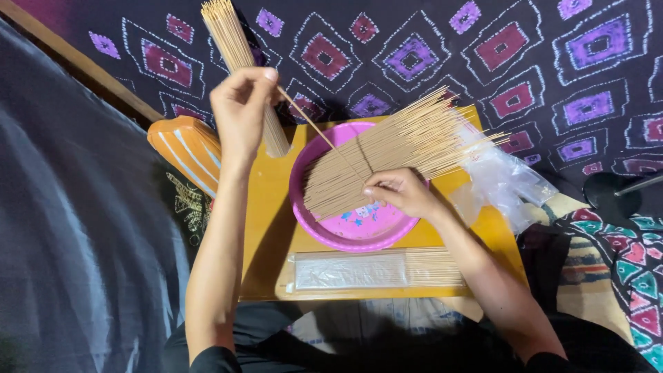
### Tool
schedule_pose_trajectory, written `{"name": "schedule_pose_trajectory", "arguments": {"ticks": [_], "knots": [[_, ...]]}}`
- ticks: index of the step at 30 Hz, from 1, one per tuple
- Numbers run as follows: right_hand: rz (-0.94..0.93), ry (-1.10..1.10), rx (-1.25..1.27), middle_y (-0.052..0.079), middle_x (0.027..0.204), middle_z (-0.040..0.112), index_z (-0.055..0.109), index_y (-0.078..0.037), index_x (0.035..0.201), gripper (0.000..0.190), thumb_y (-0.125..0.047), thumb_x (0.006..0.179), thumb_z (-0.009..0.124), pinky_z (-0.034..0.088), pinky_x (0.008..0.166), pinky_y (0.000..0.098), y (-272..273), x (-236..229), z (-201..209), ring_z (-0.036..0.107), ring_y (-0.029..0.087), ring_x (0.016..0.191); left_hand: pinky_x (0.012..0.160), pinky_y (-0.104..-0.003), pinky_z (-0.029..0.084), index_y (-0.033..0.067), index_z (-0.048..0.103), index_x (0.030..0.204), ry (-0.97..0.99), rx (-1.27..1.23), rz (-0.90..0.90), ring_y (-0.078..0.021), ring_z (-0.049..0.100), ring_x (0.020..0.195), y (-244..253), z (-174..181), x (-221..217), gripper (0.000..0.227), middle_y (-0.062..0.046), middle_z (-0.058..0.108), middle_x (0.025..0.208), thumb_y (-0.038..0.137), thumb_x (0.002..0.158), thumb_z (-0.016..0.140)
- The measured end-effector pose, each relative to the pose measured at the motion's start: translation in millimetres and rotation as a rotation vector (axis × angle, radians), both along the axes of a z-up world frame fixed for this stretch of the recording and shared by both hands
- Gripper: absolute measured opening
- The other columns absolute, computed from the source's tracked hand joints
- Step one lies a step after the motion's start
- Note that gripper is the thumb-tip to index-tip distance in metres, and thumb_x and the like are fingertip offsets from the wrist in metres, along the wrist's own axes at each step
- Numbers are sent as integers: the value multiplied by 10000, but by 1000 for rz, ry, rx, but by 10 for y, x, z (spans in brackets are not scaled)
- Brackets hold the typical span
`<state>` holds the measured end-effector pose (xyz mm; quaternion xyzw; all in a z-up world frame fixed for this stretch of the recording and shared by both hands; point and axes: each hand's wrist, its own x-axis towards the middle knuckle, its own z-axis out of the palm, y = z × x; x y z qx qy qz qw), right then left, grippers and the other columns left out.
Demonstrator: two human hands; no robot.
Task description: The person is packaging incense sticks by bundling them together and tying them with a fine thread before placing them into plastic sleeves.
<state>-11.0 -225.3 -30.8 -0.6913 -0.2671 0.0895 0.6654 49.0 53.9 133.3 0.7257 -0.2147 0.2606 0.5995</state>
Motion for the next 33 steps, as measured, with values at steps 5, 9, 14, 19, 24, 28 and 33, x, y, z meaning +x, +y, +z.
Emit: {"name": "schedule_pose_trajectory", "arguments": {"ticks": [5, 9, 14, 19, 24, 28, 33], "knots": [[-155, -74, -9, 73, 777, 744, 785, -21, 1018, 133, -9, 894, 737, 563, 615, 216, -118, 38, 92, 658, 97, 655, 619, -228, 544, 80, 652, 852, -17, -311, 249, -98, 601, 672, 189, -208, -56, 203, -26, 603, 748, 202, 1012, 675], [-234, -89, 109, 79, 689, 680, 784, -37, 1006, 104, -3, 917, 744, 523, 550, 213, -114, 83, 9, 583, 64, 588, 765, -291, 516, 48, 653, 1039, 132, -125, 91, -117, 601, 753, -187, -689, -394, 187, -40, 640, 777, 70, 910, 786], [-231, -157, 67, 48, 694, 655, 795, -44, 962, 81, -6, 893, 777, 516, 590, 235, -14, 17, 13, 566, 56, 646, 739, -275, 601, 76, 698, 1120, 430, -28, -209, -121, 685, 819, -748, -1271, -698, 309, -66, 737, 901, 149, 853, 836], [-221, -256, 13, 41, 701, 627, 784, -43, 917, 58, 1, 880, 778, 499, 617, 255, -17, 43, -43, 573, 82, 677, 741, -249, 606, 157, 749, 916, 421, 41, -92, -92, 715, 802, -876, -1292, -686, 91, -13, 769, 852, 181, 870, 824], [-258, -320, -19, 63, 726, 647, 789, -59, 947, 57, -24, 909, 765, 505, 639, 294, 21, 6, 14, 608, 104, 713, 743, -255, 593, 126, 744, 893, 415, -15, -134, -87, 668, 817, -850, -1236, -729, 71, -26, 767, 864, 134, 877, 812], [-232, -292, 13, 54, 740, 658, 800, -56, 974, 94, -11, 899, 768, 513, 676, 283, 21, -30, 84, 599, 91, 737, 749, -223, 582, 135, 759, 901, 404, -31, -110, -62, 667, 815, -735, -1250, -627, 61, 11, 767, 882, 129, 875, 813], [-216, -232, -12, 67, 797, 683, 795, -46, 1064, 174, 16, 912, 735, 532, 732, 301, -67, -33, 127, 594, 88, 803, 703, -268, 591, 79, 730, 864, 316, -205, -59, -107, 677, 748, -535, -1101, -560, 68, -69, 755, 885, 75, 927, 754]]}}
